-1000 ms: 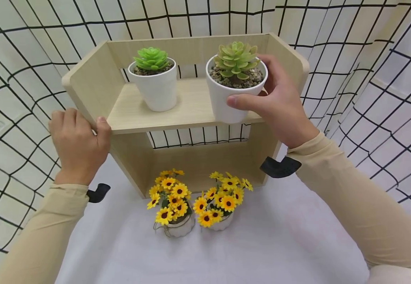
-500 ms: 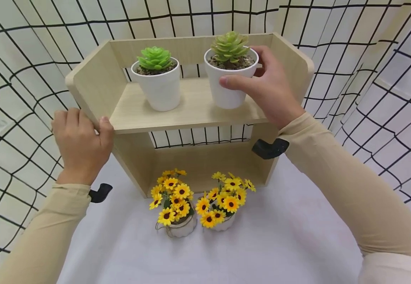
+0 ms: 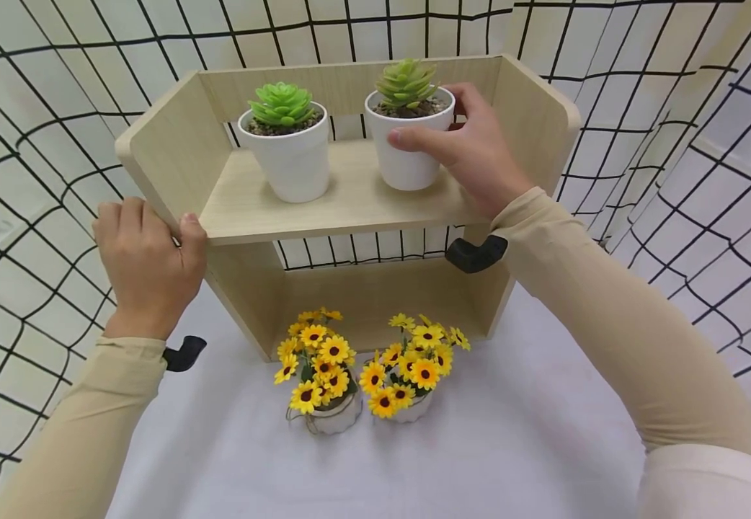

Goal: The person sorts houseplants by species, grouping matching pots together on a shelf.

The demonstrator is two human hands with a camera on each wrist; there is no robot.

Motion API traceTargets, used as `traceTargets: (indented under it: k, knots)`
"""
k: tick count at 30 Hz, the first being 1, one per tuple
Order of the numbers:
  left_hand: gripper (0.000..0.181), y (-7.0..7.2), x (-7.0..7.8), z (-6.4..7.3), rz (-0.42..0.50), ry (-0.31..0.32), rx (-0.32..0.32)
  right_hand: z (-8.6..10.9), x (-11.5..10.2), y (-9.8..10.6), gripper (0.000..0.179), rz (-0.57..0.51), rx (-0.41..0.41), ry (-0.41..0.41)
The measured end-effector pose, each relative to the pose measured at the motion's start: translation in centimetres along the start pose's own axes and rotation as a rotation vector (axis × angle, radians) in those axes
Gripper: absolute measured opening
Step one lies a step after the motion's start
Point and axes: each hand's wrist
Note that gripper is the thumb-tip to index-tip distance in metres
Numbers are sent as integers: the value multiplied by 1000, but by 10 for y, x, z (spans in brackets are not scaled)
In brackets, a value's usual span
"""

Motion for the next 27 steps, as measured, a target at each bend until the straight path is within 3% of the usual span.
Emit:
traceTargets:
  k: [14, 23, 27]
  knots:
    - [55, 0, 0, 0, 7, -2, 19, -12, 3, -7, 65, -268, -152, -94]
    - [56, 2, 0, 0, -3, 1, 6, -17, 4, -8, 68, -264, -178, -87]
    - [56, 1, 0, 0, -4, 1, -4, -17, 5, -7, 76, -174, -177, -84]
Point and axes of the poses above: each hand's wrist, its own z-axis away from the middle knuckle, its own y-axis out of the back of the hand, x = y × z, and after that the axes turned 13 degrees about -y, right-handed
